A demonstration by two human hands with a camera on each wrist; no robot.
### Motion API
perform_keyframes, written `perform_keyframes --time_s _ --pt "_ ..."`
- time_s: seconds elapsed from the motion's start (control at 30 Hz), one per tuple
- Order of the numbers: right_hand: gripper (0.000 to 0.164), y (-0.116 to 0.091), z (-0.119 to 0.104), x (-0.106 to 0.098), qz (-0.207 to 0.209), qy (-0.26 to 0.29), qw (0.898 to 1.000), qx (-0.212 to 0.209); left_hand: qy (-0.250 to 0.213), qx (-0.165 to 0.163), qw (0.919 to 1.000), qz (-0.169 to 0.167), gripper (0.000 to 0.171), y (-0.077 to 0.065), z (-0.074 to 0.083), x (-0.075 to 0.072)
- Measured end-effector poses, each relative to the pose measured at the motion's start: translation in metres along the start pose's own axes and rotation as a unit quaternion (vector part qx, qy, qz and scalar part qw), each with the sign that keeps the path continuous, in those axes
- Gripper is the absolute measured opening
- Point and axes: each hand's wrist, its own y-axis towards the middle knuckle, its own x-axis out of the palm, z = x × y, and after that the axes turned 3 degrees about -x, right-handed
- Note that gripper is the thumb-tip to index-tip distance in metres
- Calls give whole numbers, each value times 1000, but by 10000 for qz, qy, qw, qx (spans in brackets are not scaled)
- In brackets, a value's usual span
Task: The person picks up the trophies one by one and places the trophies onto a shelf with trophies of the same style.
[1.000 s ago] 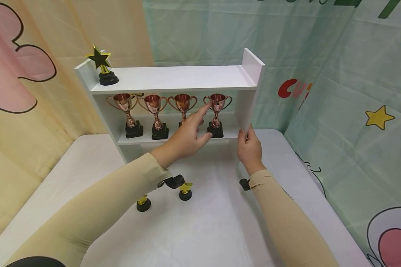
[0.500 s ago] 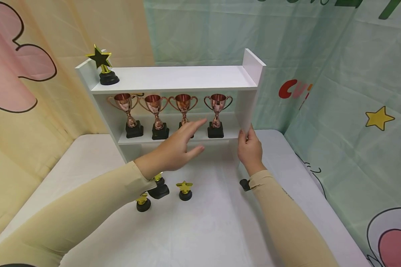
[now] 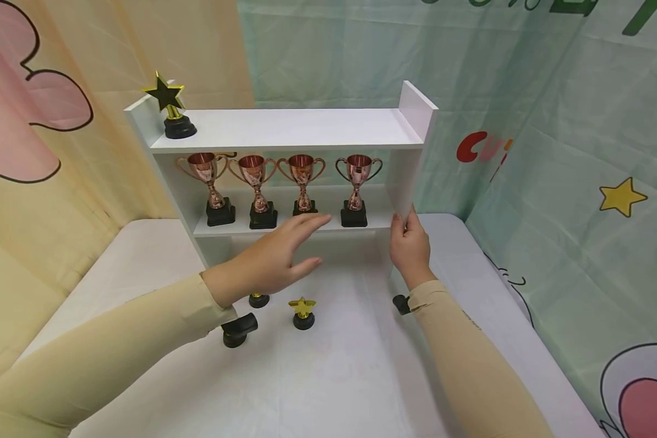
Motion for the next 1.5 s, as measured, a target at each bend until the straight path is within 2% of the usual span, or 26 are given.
perform_keyframes --time_s 0.67,0.97,1.5 --pt "49 -1 -2 0 -85 10 9999 90 843 145 9963 -119 73 -21 -18 -3" --pt "46 -1 -1 1 -7 0 10000 66 1350 11 9900 -405 84 -33 -24 -5" --pt "46 1 0 1 -21 -39 10000 89 1566 -180 9858 -581 85 -55 -36 -5"
